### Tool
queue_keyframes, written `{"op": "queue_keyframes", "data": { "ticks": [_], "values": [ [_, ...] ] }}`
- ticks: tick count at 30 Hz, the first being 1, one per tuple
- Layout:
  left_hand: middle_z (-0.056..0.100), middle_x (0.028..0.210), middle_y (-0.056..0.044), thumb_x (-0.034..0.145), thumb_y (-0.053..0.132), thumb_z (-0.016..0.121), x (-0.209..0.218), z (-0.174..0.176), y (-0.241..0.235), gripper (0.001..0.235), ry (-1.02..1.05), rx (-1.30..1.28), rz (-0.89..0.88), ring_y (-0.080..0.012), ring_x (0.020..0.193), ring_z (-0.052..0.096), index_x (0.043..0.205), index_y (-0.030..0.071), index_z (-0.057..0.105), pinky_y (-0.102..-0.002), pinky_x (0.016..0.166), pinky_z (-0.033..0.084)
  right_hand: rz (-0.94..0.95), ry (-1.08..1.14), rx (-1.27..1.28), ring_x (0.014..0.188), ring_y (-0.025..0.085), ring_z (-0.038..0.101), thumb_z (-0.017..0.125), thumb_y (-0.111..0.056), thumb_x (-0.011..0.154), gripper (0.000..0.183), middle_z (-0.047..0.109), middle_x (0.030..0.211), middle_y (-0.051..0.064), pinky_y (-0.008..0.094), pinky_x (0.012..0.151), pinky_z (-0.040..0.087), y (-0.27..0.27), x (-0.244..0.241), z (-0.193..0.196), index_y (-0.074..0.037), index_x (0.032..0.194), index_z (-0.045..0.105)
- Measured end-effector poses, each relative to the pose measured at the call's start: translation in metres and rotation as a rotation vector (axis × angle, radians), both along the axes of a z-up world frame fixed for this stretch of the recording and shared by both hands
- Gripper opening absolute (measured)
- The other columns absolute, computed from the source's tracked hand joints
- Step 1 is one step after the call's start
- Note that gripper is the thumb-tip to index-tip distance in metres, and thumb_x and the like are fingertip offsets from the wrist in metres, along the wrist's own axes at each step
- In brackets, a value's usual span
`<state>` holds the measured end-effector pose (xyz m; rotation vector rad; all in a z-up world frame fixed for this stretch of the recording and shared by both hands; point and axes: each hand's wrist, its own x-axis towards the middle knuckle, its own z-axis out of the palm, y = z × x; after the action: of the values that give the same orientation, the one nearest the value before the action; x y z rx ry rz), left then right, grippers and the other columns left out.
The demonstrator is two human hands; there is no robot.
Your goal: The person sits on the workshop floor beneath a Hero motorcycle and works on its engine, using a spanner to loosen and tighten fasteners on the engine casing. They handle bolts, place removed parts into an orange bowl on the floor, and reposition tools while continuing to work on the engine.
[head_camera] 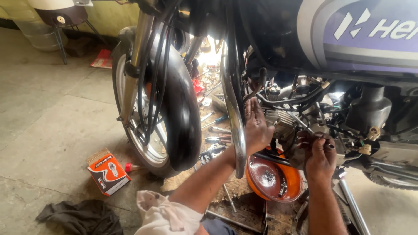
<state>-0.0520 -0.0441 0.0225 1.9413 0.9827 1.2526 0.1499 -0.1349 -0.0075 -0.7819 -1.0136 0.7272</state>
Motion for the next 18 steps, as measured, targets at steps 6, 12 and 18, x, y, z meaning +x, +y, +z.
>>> {"op": "queue_keyframes", "data": {
  "ticks": [6, 12, 18],
  "values": [
    [-0.03, 0.159, -0.036, 0.106, 0.026, 0.041, -0.026, 0.059, -0.04, 0.072, 0.69, -0.141, -0.151, -0.0517, 0.143, -0.032, 0.16, 0.005, -0.002, -0.067, 0.12, -0.013, -0.274, -0.311, -0.248, 0.091, 0.022, 0.069, 0.048, -0.022, 0.111, 0.022, 0.07, 0.11, 0.014, 0.034, 0.076, 0.06, -0.003, -0.015, -0.027, -0.005, 0.12, 0.058],
    [0.012, 0.157, -0.046, 0.11, 0.011, 0.04, 0.017, -0.015, 0.023, 0.043, 0.848, 0.601, 0.318, -0.0657, 0.145, 0.001, 0.149, -0.005, 0.04, -0.069, 0.116, 0.005, -0.152, -0.092, 0.011, 0.092, 0.016, 0.068, 0.049, -0.024, 0.118, 0.02, 0.07, 0.11, 0.009, 0.027, 0.079, 0.055, 0.002, -0.017, -0.026, -0.007, 0.119, 0.061],
    [0.062, 0.128, -0.032, 0.099, 0.023, 0.053, 0.03, 0.003, 0.031, 0.033, 0.435, 0.284, 0.195, -0.0603, 0.134, 0.038, 0.127, 0.006, 0.056, -0.072, 0.115, 0.014, -0.174, 0.048, -0.113, 0.085, 0.015, 0.066, 0.053, -0.028, 0.112, 0.021, 0.07, 0.104, 0.008, 0.028, 0.071, 0.053, -0.008, -0.025, -0.007, -0.01, 0.118, 0.061]
  ]
}}
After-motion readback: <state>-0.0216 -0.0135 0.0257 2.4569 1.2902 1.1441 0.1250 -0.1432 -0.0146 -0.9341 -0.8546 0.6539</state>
